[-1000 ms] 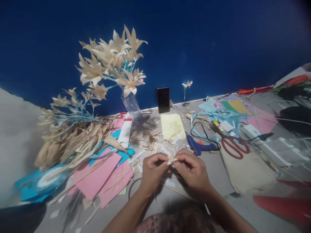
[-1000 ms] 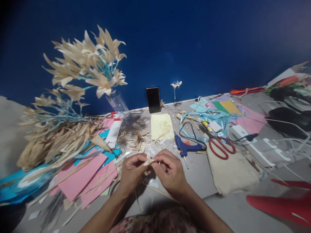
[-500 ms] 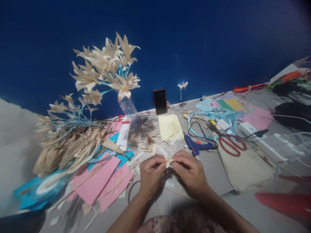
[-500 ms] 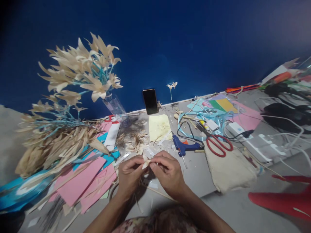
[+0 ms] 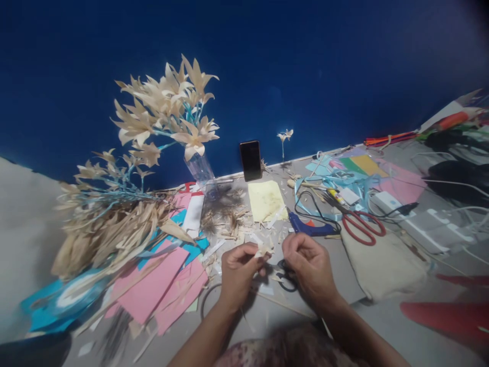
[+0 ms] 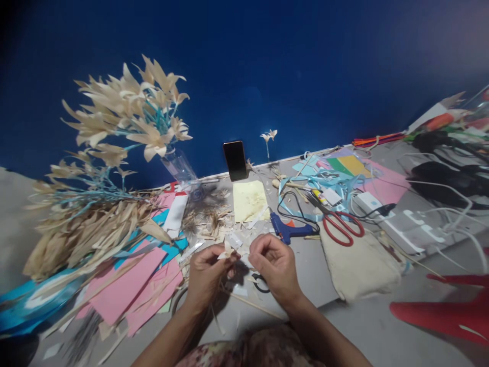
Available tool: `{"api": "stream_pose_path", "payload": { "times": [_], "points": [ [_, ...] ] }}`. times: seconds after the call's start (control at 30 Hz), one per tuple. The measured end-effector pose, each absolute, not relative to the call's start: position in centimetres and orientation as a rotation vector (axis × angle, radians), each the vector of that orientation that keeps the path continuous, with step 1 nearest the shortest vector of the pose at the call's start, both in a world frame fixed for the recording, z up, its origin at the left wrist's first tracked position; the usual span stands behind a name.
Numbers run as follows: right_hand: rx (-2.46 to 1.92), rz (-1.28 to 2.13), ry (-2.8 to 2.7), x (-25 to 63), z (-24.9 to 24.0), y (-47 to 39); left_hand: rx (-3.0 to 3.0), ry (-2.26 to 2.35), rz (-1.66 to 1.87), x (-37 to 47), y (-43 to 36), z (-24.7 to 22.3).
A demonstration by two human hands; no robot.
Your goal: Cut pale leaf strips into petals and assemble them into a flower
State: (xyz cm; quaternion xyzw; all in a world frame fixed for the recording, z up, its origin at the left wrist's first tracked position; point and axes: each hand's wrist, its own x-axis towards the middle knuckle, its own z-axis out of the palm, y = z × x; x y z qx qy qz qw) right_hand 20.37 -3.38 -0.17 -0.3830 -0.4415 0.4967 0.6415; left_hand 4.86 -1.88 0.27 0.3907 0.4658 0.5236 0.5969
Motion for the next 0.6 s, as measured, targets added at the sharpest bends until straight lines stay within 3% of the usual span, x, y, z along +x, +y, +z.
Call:
{"api": "stream_pose_path", "payload": {
  "times": [0.3,0.6],
  "points": [
    [-1.209,1.189,-0.977,21.3,-0.1,-3.3,0.837,1.099,1.16,5.0,-1.8,0.0],
    [-1.234,1.178,-1.216,21.3,0.6,-3.5,0.826,0.97,1.165,4.6,-1.4,-0.6]
  ]
}}
